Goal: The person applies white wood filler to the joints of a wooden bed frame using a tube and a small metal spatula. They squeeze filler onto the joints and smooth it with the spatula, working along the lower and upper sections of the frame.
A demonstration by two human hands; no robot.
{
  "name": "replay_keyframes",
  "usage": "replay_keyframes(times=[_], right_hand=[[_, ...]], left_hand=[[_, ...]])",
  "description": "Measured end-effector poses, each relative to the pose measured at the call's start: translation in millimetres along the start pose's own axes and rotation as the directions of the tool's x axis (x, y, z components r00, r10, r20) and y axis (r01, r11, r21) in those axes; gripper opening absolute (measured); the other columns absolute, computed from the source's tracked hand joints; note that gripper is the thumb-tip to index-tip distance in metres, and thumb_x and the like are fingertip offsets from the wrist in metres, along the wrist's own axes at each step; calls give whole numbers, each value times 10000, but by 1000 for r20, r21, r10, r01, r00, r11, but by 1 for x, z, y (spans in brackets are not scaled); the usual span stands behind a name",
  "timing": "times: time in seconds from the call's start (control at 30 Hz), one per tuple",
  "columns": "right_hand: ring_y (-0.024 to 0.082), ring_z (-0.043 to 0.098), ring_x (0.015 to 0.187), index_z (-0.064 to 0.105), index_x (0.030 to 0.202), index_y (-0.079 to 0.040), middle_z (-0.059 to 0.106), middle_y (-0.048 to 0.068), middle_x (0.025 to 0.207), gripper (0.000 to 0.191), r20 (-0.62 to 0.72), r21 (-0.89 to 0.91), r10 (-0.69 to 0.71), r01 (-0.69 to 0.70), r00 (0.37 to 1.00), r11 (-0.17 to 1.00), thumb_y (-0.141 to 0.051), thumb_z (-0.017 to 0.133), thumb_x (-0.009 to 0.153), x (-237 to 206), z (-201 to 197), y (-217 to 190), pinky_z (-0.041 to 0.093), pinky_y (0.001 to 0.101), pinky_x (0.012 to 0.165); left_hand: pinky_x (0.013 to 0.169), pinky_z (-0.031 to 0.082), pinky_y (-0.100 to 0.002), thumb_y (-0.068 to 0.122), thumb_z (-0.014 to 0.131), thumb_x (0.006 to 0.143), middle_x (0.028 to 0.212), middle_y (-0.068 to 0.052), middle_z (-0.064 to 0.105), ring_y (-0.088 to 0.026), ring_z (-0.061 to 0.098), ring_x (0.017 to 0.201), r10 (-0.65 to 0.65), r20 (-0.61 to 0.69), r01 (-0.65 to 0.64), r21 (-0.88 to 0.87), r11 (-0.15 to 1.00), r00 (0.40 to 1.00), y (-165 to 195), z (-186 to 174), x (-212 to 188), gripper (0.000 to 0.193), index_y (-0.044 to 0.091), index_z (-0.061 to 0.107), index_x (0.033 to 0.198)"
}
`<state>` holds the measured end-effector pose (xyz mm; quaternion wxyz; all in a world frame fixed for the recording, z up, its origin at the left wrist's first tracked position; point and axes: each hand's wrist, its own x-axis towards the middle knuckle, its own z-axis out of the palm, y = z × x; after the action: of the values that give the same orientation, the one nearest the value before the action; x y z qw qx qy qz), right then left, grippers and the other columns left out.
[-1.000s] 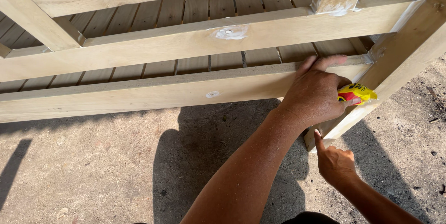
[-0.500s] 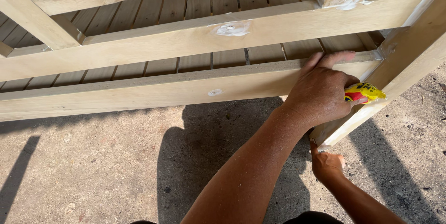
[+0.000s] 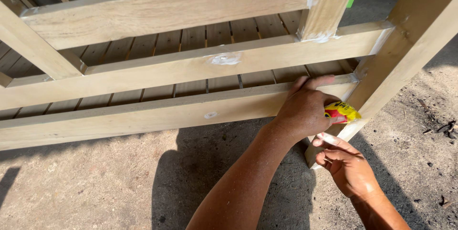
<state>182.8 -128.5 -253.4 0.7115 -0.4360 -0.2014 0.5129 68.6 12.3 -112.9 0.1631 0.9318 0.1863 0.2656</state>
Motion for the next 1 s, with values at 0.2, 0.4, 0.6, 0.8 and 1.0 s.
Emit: replay_keyframes(times=[0.2, 0.4, 0.6, 0.8, 1.0], right_hand=[[257, 637, 985, 552, 1318, -11, 684, 126, 1215, 446, -178, 222, 40, 1, 983, 975, 11, 509, 874, -14, 21, -44, 534, 477, 915], [281, 641, 1053, 544, 1335, 0, 646, 156, 1242, 471, -240, 252, 105, -43, 965, 967, 4, 531, 864, -21, 25, -51, 528, 516, 965], [294, 649, 1058, 532, 1343, -4, 649, 179, 1222, 488, -203, 289, 108, -46, 973, 956, 10, 530, 856, -24, 28, -54, 522, 517, 951], [286, 663, 1035, 550, 1376, -15, 674, 185, 1219, 533, -149, 297, 102, -54, 984, 953, 12, 518, 845, -32, 35, -59, 517, 517, 932], [289, 665, 1024, 540, 1400, -40, 676, 180, 1249, 564, -67, 312, 46, -23, 997, 950, 43, 505, 844, -34, 25, -54, 515, 521, 888]], left_hand=[[1248, 283, -364, 178, 788, 693, 1511, 43, 559, -228, 442, 1407, -34, -10, 33, -35, 999, 999, 0, -2, -6, 357, 224, 836, 1044], [1214, 294, -351, 118, 767, 665, 1522, 35, 537, -236, 409, 1412, -101, 53, 105, -84, 991, 993, 3, -7, -5, 385, 221, 832, 1030], [1275, 219, -393, 131, 779, 664, 1487, 11, 568, -192, 441, 1436, -18, 34, 18, -24, 1000, 999, 7, -11, -7, 378, 205, 837, 1030], [1253, 222, -374, 138, 789, 645, 1486, 4, 561, -218, 422, 1406, -52, 38, 53, -23, 998, 998, 9, -14, -8, 390, 183, 827, 1030], [1260, 204, -384, 144, 774, 670, 1482, 12, 567, -192, 417, 1420, -32, 50, 32, 8, 999, 998, 11, -15, -6, 378, 202, 833, 1039]])
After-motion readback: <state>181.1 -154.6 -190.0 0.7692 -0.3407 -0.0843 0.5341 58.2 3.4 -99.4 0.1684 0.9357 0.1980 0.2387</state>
